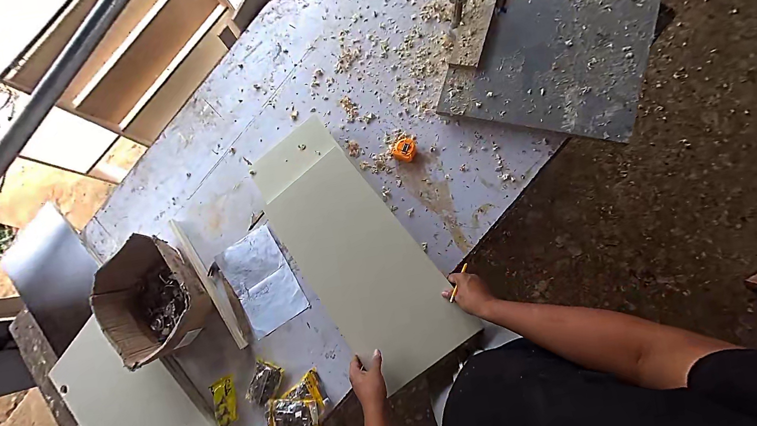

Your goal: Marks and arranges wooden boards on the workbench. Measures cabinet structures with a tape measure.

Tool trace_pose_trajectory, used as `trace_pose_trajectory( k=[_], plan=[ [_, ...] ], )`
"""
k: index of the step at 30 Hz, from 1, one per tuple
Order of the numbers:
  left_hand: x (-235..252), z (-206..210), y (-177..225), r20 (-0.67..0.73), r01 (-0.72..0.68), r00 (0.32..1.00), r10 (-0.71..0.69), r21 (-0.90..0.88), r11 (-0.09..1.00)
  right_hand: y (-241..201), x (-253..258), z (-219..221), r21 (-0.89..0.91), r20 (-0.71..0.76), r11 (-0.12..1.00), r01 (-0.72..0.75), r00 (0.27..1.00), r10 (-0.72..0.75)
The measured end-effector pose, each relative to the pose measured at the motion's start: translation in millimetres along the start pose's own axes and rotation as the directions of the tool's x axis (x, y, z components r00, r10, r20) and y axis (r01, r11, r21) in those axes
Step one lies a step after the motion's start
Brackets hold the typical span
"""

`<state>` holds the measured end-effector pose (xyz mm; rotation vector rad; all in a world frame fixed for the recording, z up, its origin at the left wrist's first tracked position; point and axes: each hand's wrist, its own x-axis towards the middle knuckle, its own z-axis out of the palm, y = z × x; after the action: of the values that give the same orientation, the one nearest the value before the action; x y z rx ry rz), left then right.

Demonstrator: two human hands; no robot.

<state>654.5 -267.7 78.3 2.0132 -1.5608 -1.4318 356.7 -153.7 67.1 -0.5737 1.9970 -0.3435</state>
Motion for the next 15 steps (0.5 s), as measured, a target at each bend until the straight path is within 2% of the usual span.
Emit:
trace_pose_trajectory(
  k=[3,9,13,15],
  plan=[
    [-3.5,1.6,1.5,0.0,0.026,1.0,-0.026,-0.062,0.998,4.8,-0.2,-3.5,-0.005,0.024,1.0,0.004,1.0,-0.004],
    [4.4,-10.3,-9.6,-0.02,0.022,1.0,-0.023,-0.074,0.997,11.9,-15.9,8.6,0.001,0.068,1.0,-0.027,0.997,0.027],
    [21.9,-23.0,-11.0,-0.027,0.002,1.0,-0.004,-0.062,0.998,15.6,-19.6,18.9,-0.006,0.124,0.999,0.033,0.992,-0.032],
    [30.1,-30.2,-12.5,-0.013,-0.015,1.0,0.014,-0.05,0.999,13.7,-12.9,16.7,-0.045,0.201,0.996,0.071,0.978,-0.061]
  ],
)
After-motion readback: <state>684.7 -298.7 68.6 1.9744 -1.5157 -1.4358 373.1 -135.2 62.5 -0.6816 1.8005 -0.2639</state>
